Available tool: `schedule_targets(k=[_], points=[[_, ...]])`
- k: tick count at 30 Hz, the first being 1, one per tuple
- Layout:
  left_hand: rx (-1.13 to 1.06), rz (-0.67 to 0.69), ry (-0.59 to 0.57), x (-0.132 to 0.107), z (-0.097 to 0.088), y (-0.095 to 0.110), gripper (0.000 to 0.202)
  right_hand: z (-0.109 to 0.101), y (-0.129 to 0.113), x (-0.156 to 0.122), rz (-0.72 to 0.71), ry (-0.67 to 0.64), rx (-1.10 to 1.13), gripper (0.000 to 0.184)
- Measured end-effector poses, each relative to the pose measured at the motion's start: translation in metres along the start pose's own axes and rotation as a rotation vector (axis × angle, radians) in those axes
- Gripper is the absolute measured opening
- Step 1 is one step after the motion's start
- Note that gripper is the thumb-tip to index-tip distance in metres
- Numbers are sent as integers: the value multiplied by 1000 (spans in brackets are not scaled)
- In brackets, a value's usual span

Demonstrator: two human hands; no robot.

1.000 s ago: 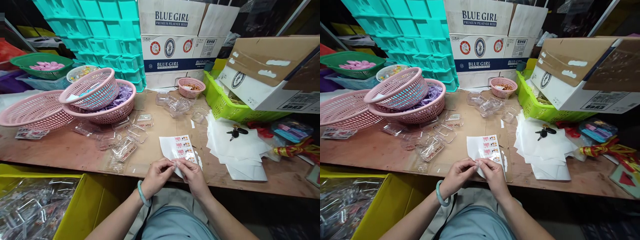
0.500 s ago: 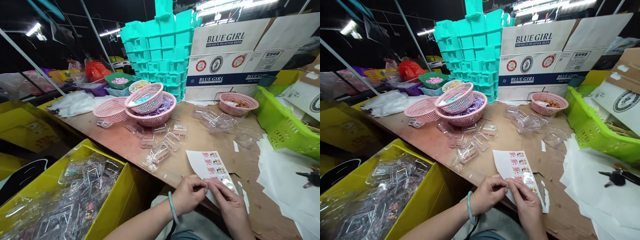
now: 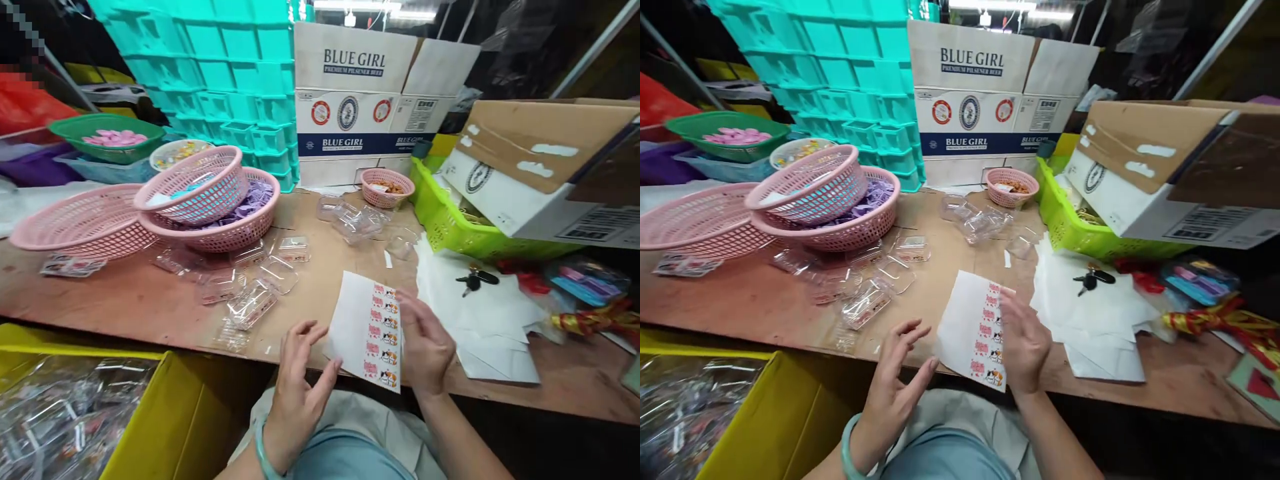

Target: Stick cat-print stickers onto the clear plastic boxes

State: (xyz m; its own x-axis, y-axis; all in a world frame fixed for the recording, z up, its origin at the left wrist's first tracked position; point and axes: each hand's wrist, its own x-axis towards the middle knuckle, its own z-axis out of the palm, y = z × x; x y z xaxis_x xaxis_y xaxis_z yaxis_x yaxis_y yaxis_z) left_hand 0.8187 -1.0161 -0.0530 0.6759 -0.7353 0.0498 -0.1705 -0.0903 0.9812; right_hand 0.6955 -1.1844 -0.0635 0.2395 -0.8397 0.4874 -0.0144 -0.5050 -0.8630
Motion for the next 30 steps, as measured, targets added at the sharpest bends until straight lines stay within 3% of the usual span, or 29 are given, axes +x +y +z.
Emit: schedule_targets(k=[3, 5, 7, 9, 12, 14, 15, 19, 23, 26, 30], points=[[-427, -237, -285, 15, 19, 17, 35, 5, -12, -14, -460, -304, -283, 32], [-665, -370, -333, 29, 34, 20, 34, 6, -15, -18, -557, -430, -352, 43], [-735, -446, -268, 42, 44, 17, 30, 4, -14, -16, -448, -435, -366, 58], [-690, -474, -222, 51, 49, 10, 28, -1, -11, -8, -206, -405, -307, 64], [-582, -401, -291, 61, 51, 2, 30, -10, -5, 13, 138, -552, -113, 29], [-530, -368, -312, 67, 50, 0, 34, -15, 2, 35, 226, -633, -36, 27], [-521, -377, -294, 69, 50, -1, 38, -18, 7, 50, 217, -595, -56, 29], [-532, -433, -203, 75, 51, -3, 46, -26, 42, 131, 53, -201, -352, 28], [-514, -417, -303, 74, 57, -2, 40, -20, 87, 204, 60, -115, -518, 56], [-479, -360, -321, 74, 60, 1, 39, -8, 111, 221, 143, -75, -622, 77], [-470, -329, -330, 84, 57, 11, 38, 1, 106, 202, 152, -54, -682, 70]])
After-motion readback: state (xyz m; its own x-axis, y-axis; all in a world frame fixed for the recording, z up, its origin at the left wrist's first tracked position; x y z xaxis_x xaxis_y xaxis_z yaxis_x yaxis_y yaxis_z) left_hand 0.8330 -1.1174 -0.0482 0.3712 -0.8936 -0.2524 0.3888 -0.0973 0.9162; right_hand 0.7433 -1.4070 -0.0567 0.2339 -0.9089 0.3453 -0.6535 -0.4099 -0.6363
